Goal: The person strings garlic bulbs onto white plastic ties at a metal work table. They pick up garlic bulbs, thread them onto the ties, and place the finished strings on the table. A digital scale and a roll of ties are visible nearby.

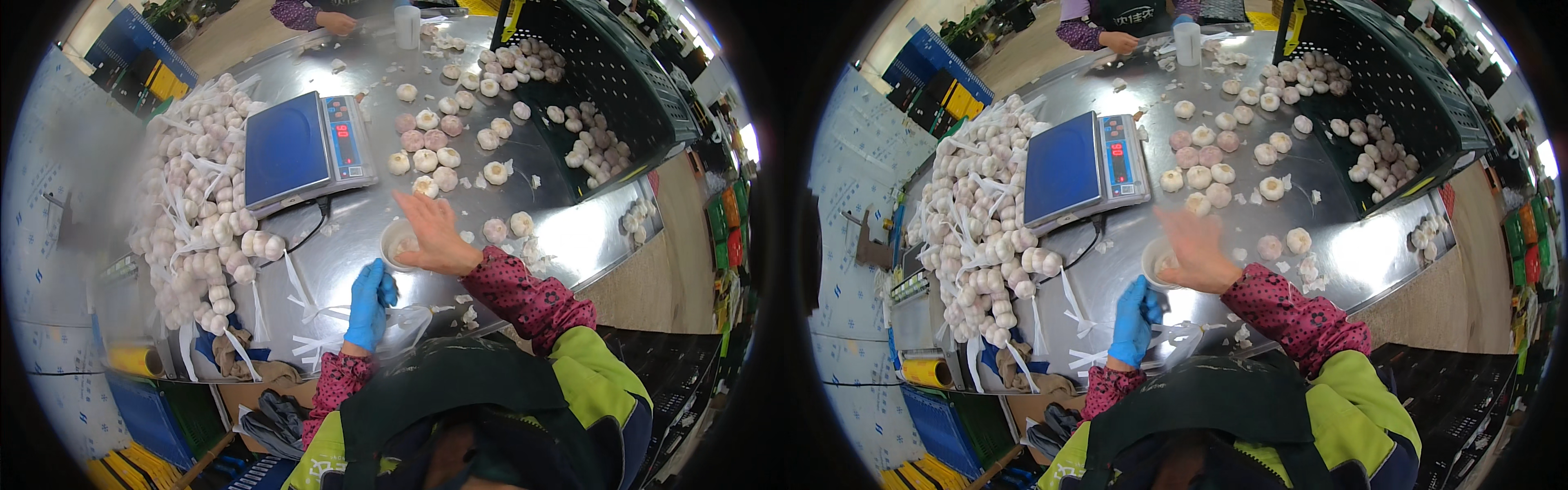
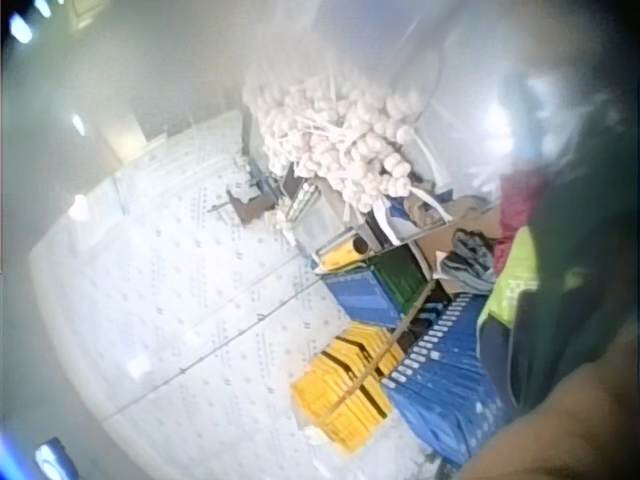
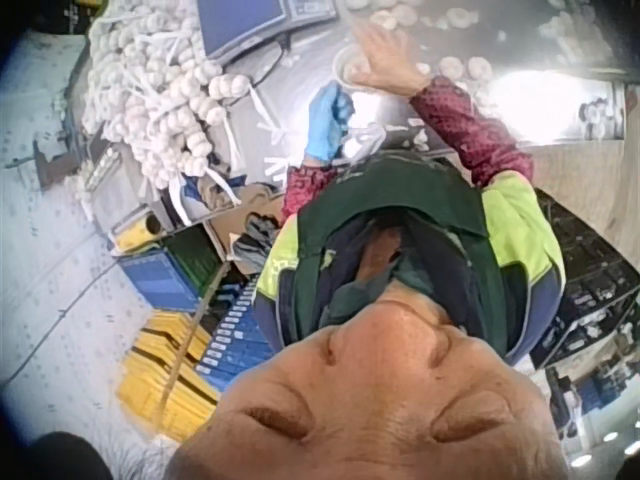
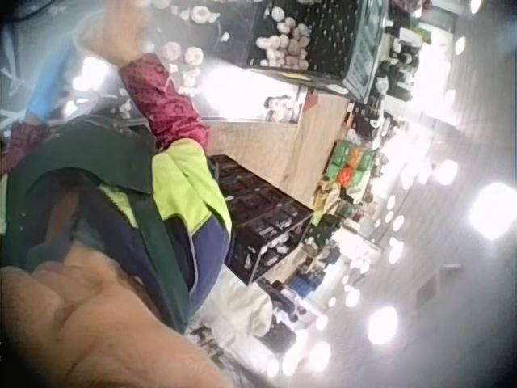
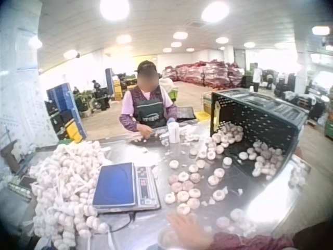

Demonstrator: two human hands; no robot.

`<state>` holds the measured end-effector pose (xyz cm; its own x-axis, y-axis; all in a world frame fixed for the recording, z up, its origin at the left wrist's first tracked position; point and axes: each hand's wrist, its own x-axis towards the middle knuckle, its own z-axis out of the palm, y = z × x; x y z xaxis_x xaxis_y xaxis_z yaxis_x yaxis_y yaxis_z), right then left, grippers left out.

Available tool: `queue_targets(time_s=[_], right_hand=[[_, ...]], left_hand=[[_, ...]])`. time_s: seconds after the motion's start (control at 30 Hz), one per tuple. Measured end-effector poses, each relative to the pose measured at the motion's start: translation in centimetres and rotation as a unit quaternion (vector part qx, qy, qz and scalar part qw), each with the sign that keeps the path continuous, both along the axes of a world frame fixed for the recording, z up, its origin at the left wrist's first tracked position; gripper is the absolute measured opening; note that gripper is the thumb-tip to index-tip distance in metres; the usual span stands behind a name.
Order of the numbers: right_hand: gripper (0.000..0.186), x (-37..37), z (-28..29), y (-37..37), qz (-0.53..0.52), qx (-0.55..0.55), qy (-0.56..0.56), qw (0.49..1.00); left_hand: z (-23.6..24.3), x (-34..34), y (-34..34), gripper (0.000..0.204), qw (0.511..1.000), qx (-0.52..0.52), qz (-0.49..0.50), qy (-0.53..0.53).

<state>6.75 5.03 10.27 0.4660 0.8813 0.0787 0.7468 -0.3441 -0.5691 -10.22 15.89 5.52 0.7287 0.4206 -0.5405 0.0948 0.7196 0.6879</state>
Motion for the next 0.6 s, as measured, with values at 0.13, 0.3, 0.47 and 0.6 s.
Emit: queue_targets(time_s=[0.13, 0.3, 0.47, 0.6], right_hand=[[0.09, 1.3, 1.9, -0.7, -0.027, 0.046, 0.08, 0.995], [0.082, 3.8, 1.9, -2.3, 0.059, 0.058, 0.146, 0.986], [0.104, 3.0, 1.6, -3.2, 0.128, 0.055, 0.145, 0.98], [0.109, 2.3, 2.3, -3.7, 0.171, 0.059, 0.151, 0.972]], left_hand=[[5.2, 1.4, 0.7, 0.005, 0.988, 0.037, 0.008, -0.148], [7.4, 2.7, 0.7, 0.007, 0.979, 0.15, -0.04, -0.128], [7.5, 1.1, 0.8, 0.009, 0.98, 0.163, -0.049, -0.105], [6.2, -1.2, 1.0, 0.007, 0.984, 0.151, -0.044, -0.085]])
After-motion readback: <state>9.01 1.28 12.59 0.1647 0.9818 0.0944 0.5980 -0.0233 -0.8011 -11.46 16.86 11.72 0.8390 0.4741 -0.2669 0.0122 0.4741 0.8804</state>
